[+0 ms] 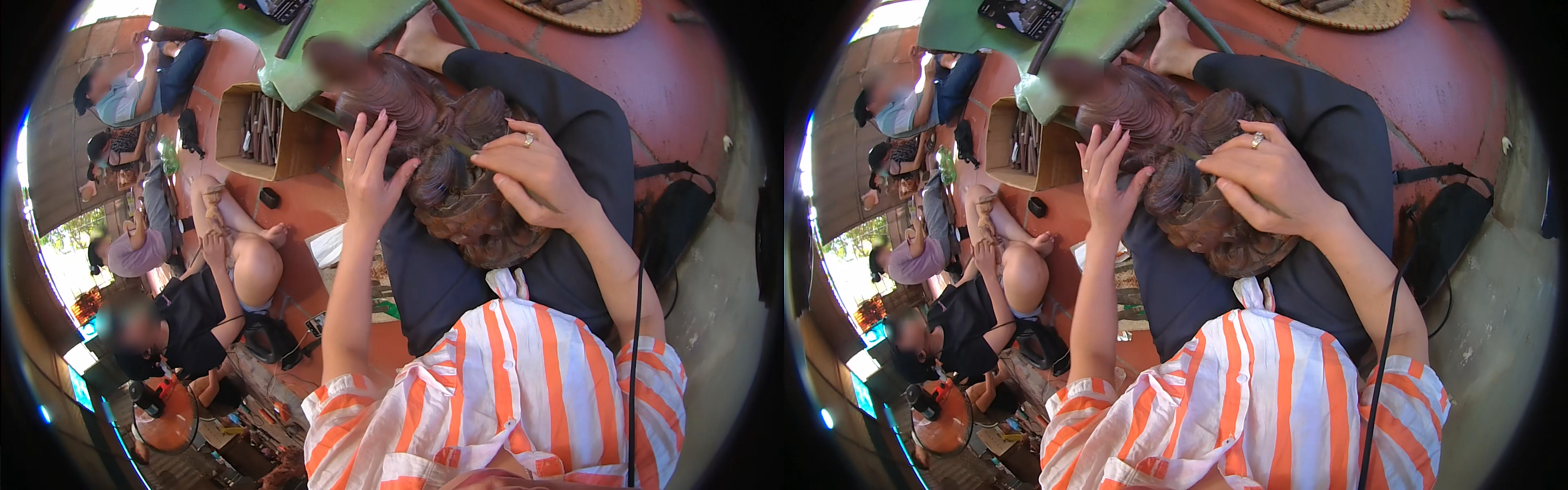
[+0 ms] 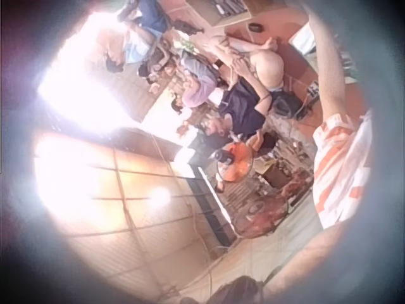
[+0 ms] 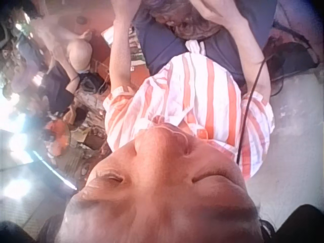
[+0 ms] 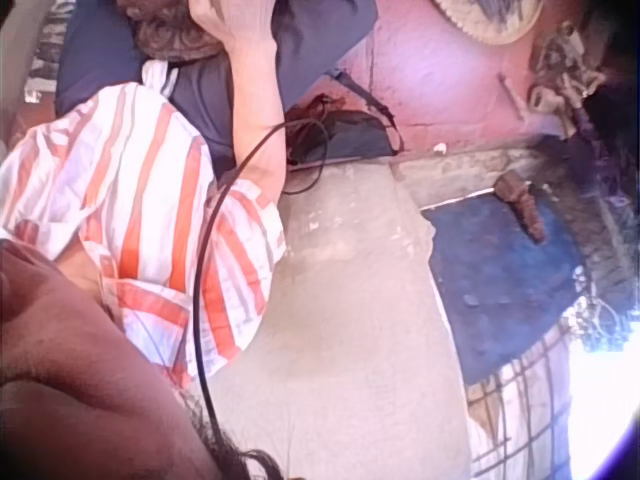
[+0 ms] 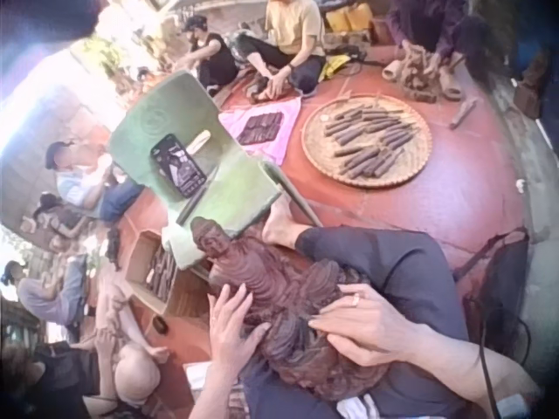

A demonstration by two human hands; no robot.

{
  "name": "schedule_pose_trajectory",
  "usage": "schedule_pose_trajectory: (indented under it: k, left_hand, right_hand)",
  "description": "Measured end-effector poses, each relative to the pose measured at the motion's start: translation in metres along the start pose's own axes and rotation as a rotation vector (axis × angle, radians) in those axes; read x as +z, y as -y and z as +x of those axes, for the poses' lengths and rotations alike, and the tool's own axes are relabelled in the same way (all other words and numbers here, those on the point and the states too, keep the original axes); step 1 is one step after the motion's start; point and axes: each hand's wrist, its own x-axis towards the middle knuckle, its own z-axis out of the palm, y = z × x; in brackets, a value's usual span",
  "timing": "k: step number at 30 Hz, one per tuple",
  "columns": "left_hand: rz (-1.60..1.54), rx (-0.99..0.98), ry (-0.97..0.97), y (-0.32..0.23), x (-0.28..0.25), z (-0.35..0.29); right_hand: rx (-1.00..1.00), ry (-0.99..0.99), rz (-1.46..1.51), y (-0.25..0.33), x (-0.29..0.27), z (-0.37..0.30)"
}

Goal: The person carves a wooden Buddha statue using a small chisel and a larger knife, refining details on the head, torso, and base while seated on the floor. The person rotates the statue to access different areas and switches between tools to shape the wood.

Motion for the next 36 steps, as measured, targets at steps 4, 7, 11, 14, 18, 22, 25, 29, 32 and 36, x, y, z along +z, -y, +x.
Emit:
schedule_pose_trajectory:
  k: [4, 7, 11, 14, 18, 22, 25, 29, 32, 36]
  left_hand:
    - [-0.062, 0.077, 0.100, 0.006, -0.002, 0.017]
    - [-0.037, 0.128, 0.153, 0.008, 0.001, 0.024]
    - [0.033, 0.197, 0.201, 0.010, 0.002, 0.033]
    - [0.017, 0.245, 0.223, 0.008, 0.004, 0.042]
    - [-0.009, 0.350, 0.264, 0.011, 0.009, 0.051]
    - [-0.016, 0.406, 0.166, 0.016, 0.020, 0.053]
    - [-0.026, 0.346, 0.125, 0.013, 0.024, 0.049]
    - [-0.055, 0.309, 0.085, 0.009, 0.025, 0.048]
    - [-0.082, 0.305, 0.147, 0.009, 0.021, 0.049]
    - [-0.129, 0.315, 0.253, 0.012, 0.013, 0.053]
  right_hand:
    - [-0.016, 0.021, -0.093, 0.006, 0.013, -0.004]
    - [-0.044, -0.013, -0.122, 0.003, 0.017, -0.005]
    - [-0.063, 0.006, -0.108, 0.002, 0.018, -0.006]
    - [-0.001, 0.014, -0.075, 0.000, 0.018, -0.005]
    - [0.101, 0.023, -0.046, -0.009, 0.008, -0.005]
    - [0.111, -0.018, -0.027, -0.015, 0.009, -0.007]
    - [0.153, -0.053, 0.023, -0.015, 0.009, -0.010]
    - [0.189, -0.048, 0.080, -0.012, 0.009, -0.012]
    - [0.131, -0.034, 0.032, -0.009, 0.010, -0.014]
    - [0.135, -0.001, 0.059, -0.007, 0.008, -0.009]
